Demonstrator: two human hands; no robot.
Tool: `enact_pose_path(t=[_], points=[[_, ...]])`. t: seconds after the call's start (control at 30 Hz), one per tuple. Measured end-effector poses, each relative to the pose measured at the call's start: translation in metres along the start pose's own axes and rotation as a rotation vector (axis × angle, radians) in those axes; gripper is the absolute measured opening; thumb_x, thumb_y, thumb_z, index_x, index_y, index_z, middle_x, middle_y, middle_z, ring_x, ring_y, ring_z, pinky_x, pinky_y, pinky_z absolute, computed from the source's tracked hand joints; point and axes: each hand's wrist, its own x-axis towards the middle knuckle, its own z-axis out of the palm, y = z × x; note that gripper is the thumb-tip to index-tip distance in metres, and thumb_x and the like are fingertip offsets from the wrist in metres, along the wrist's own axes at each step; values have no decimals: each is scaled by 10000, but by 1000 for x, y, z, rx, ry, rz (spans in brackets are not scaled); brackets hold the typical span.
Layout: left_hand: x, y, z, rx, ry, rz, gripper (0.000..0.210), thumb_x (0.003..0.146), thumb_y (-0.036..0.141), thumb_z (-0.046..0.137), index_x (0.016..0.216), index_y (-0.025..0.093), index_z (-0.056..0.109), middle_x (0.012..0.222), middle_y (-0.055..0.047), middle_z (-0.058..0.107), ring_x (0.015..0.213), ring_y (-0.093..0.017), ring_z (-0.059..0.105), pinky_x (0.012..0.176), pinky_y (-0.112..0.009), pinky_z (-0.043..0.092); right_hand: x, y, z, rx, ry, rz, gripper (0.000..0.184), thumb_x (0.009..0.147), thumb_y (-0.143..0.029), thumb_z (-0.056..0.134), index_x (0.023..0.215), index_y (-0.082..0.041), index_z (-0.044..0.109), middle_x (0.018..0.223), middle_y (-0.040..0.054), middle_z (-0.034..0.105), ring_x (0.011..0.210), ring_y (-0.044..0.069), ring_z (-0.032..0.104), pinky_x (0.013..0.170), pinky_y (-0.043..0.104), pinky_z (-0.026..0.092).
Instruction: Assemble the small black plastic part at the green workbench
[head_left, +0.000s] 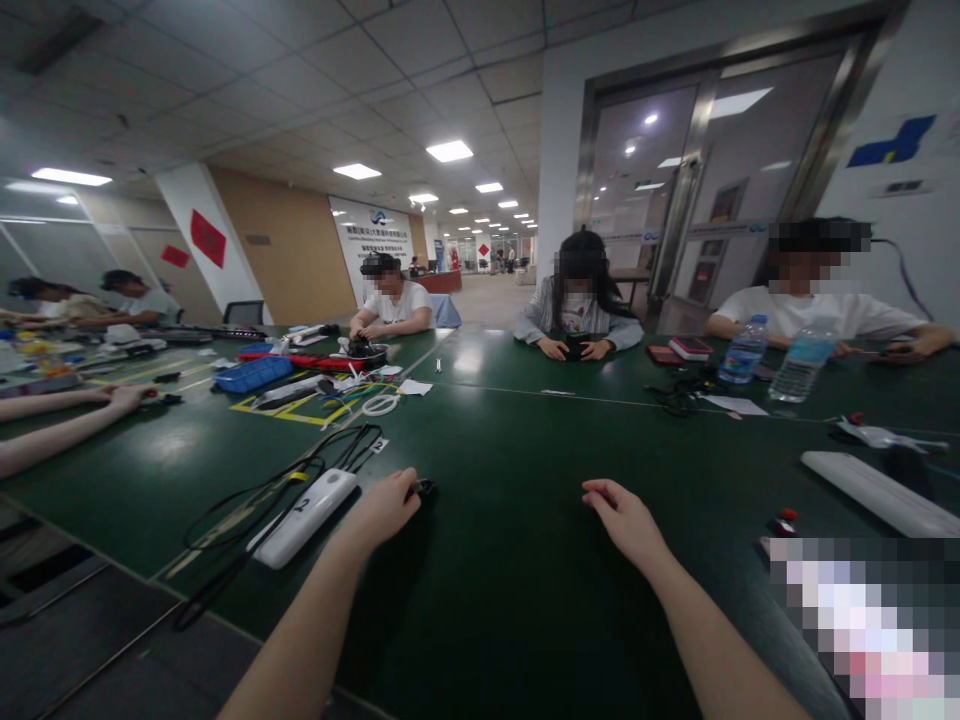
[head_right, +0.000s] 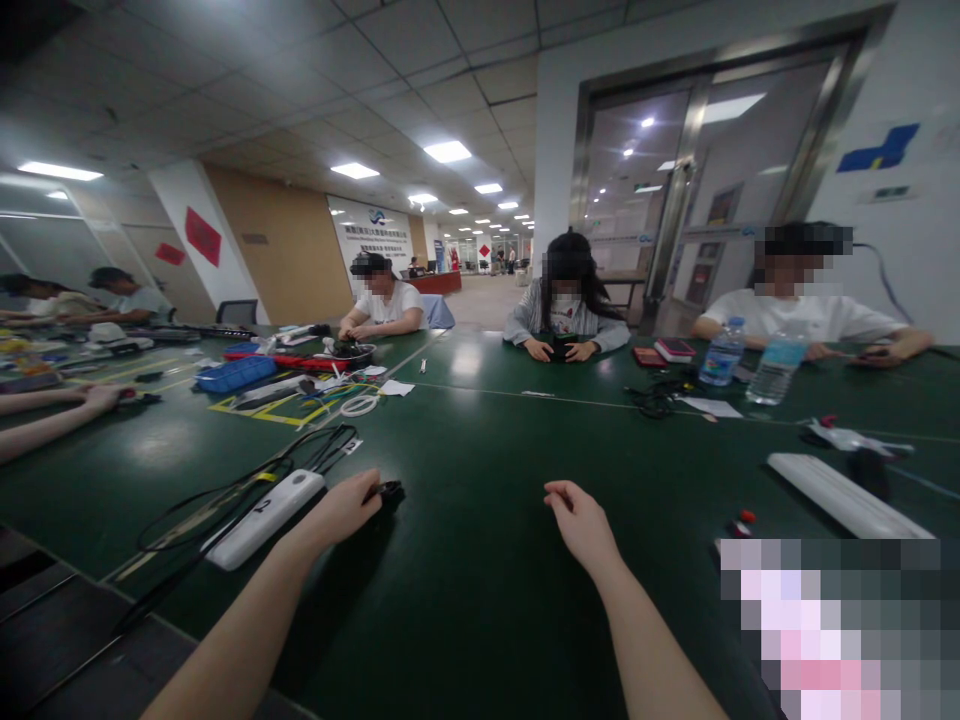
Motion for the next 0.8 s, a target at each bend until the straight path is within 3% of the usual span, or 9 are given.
enact_pose_path(t=[0.47,0.8], points=[[-3,5,-7,-6,-24,38,83,767,241,386,756,199,457,809,-34,550,737,-152,529,616,-239,359,5,6,1,11,-2,-13,254,796,-261,431,1024,-223,537,1024,31,617,985,189,546,814,322,429],[-4,-2,0,-46,-26,55,135,800,279,389,862,201,481,912,-44,538,813,-157,532,709,-257,371,6,8,2,-1,2,-31,251,797,-269,426,1014,-218,540,1000,30,619,968,186,553,816,325,424]])
